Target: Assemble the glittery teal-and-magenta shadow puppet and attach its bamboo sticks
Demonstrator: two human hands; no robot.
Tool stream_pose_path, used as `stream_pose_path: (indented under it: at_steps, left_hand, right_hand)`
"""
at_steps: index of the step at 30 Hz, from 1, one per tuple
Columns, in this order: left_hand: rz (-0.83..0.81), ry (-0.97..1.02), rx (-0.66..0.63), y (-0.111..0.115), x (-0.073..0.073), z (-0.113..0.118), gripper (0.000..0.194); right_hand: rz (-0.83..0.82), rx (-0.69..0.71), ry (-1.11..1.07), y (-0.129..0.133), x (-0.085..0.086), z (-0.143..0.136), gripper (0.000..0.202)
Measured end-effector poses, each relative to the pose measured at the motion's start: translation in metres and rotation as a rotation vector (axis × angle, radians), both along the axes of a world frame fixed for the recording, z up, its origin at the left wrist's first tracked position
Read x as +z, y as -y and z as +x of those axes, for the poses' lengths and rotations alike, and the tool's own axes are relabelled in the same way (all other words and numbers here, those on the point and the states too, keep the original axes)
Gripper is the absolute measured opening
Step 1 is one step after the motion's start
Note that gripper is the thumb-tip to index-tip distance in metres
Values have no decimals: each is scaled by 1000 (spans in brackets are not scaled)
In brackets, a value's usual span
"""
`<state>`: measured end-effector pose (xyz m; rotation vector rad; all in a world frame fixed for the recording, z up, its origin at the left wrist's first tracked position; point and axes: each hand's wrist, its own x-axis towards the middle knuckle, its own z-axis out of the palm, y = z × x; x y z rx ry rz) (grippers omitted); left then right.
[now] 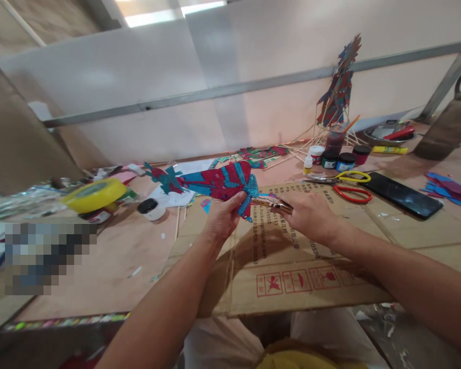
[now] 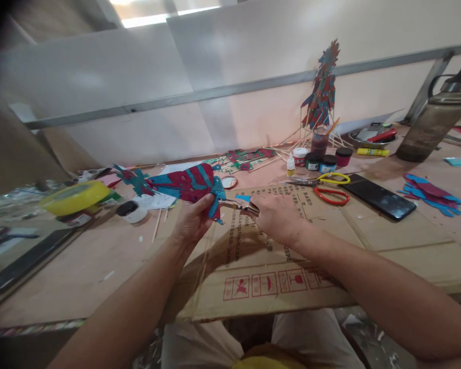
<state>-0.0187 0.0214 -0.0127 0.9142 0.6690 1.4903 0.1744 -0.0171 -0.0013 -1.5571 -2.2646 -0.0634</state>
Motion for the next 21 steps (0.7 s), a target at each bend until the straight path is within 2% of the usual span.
stream_pose_path:
  at_steps: [5, 10, 13, 16, 19, 21]
  left_hand:
    - [-16, 11, 5, -3, -1, 1, 42]
    - [83, 10, 9, -4, 1, 1, 41]
    - [99, -30, -37, -4, 1, -2, 35]
    - [78, -109, -83, -3, 0, -5, 27]
    - [128, -161, -129, -4, -2, -6, 22]
    - [169, -176, -133, -4, -4, -6, 23]
  right_hand:
    - [28, 75, -81, -5, -4, 2, 26]
    - [66, 165, -175, -10, -12, 3, 14]
    - [65, 176, -193, -8, -13, 4, 18]
    - [-10, 164, -197, -5, -13, 4, 26]
    - [-63, 146, -199, -2, -16, 3, 38]
    - [-48, 138, -196, -2, -19, 3, 39]
